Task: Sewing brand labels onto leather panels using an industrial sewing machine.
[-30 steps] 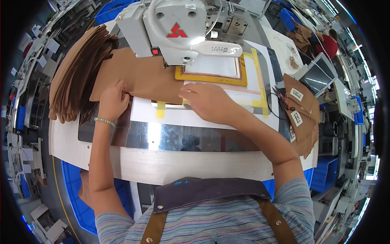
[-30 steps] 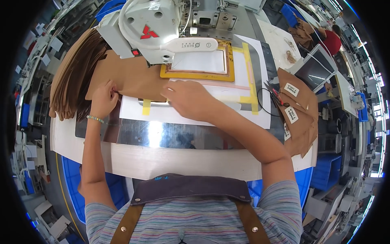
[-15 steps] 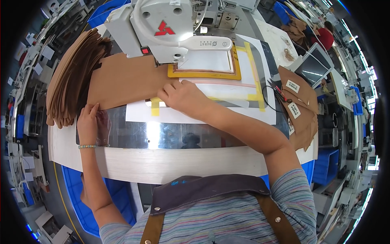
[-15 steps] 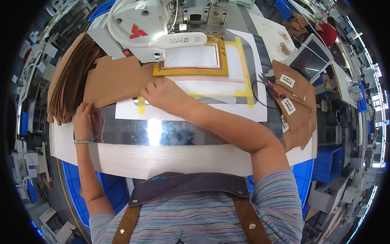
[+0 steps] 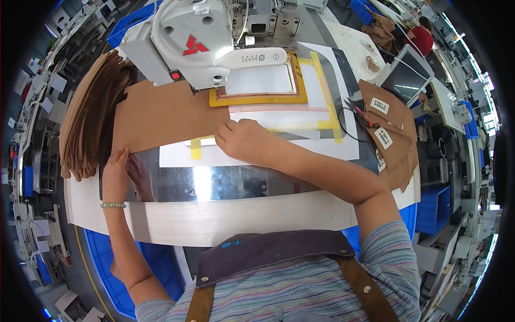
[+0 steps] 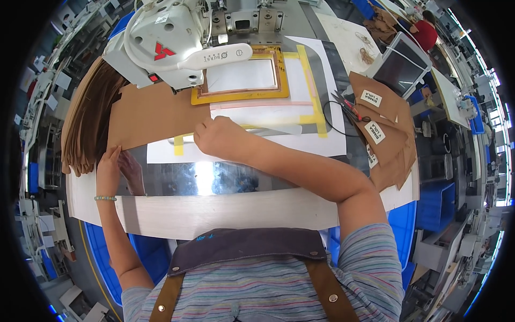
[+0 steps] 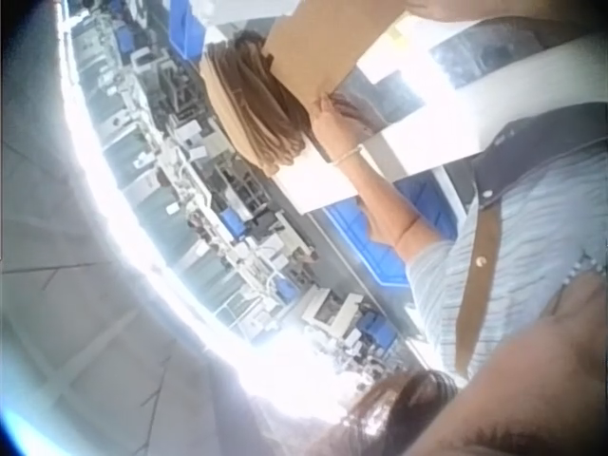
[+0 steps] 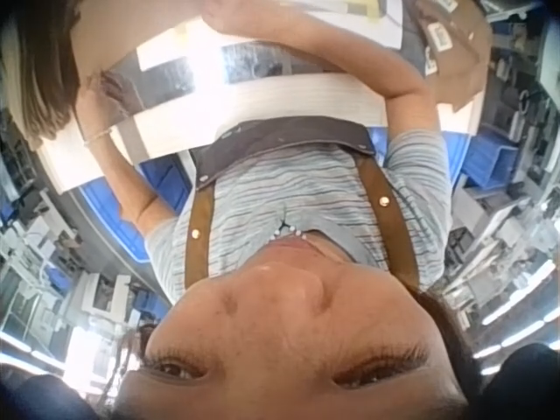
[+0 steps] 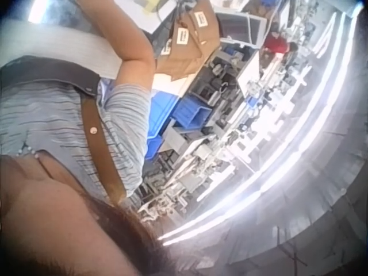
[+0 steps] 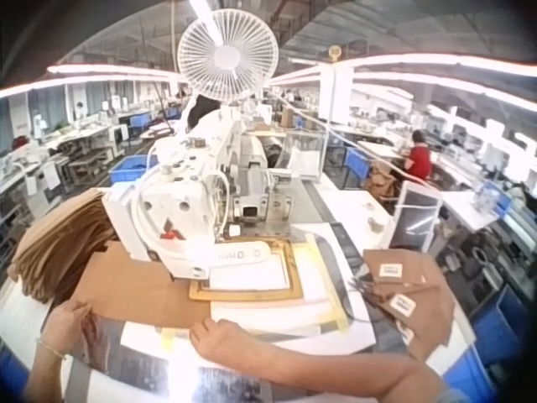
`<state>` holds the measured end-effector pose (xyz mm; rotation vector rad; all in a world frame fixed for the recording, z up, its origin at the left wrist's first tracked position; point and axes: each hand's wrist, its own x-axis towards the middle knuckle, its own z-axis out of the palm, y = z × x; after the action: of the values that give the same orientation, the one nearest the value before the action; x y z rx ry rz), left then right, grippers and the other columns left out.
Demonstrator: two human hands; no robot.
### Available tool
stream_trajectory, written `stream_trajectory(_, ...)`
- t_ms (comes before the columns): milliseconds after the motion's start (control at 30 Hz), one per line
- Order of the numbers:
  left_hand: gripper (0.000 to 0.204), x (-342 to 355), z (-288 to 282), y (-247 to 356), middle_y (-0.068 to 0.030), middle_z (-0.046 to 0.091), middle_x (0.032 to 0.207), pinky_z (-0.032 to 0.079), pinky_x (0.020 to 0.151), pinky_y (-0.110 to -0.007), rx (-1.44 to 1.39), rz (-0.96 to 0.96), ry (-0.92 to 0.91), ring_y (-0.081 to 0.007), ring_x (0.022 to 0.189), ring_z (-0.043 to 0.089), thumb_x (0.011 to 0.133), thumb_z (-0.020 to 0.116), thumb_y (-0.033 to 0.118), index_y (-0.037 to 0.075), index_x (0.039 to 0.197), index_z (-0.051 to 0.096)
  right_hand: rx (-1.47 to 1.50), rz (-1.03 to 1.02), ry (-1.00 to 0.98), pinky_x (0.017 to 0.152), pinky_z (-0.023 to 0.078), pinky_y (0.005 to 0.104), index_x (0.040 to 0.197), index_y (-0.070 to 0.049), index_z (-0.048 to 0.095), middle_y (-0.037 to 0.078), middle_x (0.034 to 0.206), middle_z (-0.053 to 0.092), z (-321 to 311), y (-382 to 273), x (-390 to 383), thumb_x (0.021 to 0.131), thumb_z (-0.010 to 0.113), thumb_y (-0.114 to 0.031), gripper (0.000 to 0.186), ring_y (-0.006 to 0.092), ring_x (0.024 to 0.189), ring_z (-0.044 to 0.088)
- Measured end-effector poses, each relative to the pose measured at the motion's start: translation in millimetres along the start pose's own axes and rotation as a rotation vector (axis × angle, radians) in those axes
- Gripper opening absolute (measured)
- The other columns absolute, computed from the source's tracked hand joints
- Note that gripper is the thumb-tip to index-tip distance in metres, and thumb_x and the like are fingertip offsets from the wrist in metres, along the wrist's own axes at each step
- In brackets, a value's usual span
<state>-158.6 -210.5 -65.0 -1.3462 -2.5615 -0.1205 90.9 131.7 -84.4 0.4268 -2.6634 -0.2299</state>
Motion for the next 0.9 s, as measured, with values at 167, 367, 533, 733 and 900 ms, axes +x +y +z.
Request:
stream_trajectory(167,0.04,9,1,4,-0.0134,0.072,0.122,0.058,0.097,-0.044,0.046,0.036,-0.022,-0.0353,0.109,0.069,0.091,0.061,-0.007,-0.001,0.129,0.073,-0.053,0.036,-0.035,0.062,0.054,0.0302,0.088,-0.007,0.065,0.005,0.087,0.061,10,1,12,0.076,0.074,-0.01,0.016,0.0189,0.084,0.066)
stream_trajectory(367,0.029,11,18,5,-0.0086,0.072,0.105,0.059,0.085,-0.04,0.068,0.074,0.212,-0.0287,0.096,0.069,0.089,0.067,-0.002,0.002,0.116,0.079,-0.049,0.061,0.188,0.068,0.053,0.03,0.089,-0.011,0.065,0.004,0.088,0.061,-1,25,8,0.079,0.072,-0.012,0.012,0.0202,0.089,0.065)
stream_trajectory(533,0.019,41,31,33,-0.0098,0.071,0.101,0.058,0.082,-0.041,-0.03,0.19,0.28,-0.0303,0.092,0.068,0.09,0.068,-0.001,0.002,0.107,0.074,-0.036,0.149,0.152,0.071,0.055,0.0327,0.089,-0.01,0.066,0.003,0.091,0.061,-18,58,-39,0.081,0.07,-0.011,0.009,0.0206,0.093,0.065)
stream_trajectory(733,0.019,103,43,95,-0.0098,0.069,0.1,0.058,0.08,-0.041,-0.14,0.471,0.345,-0.0298,0.092,0.068,0.086,0.069,0.003,0.004,0.105,0.071,-0.185,0.184,0.002,0.072,0.056,0.033,0.08,-0.011,0.065,0.004,0.091,0.059,-57,100,-115,0.079,0.069,-0.009,0.005,0.02,0.094,0.063)
stream_trajectory(900,0.021,135,57,131,-0.007,0.068,0.103,0.058,0.081,-0.039,-0.131,0.617,0.364,-0.0257,0.094,0.068,0.085,0.068,0.005,0.004,0.106,0.071,-0.268,0.265,-0.067,0.073,0.056,0.0333,0.082,-0.009,0.065,0.004,0.092,0.059,-67,129,-167,0.078,0.069,-0.008,0.006,0.0211,0.096,0.064)
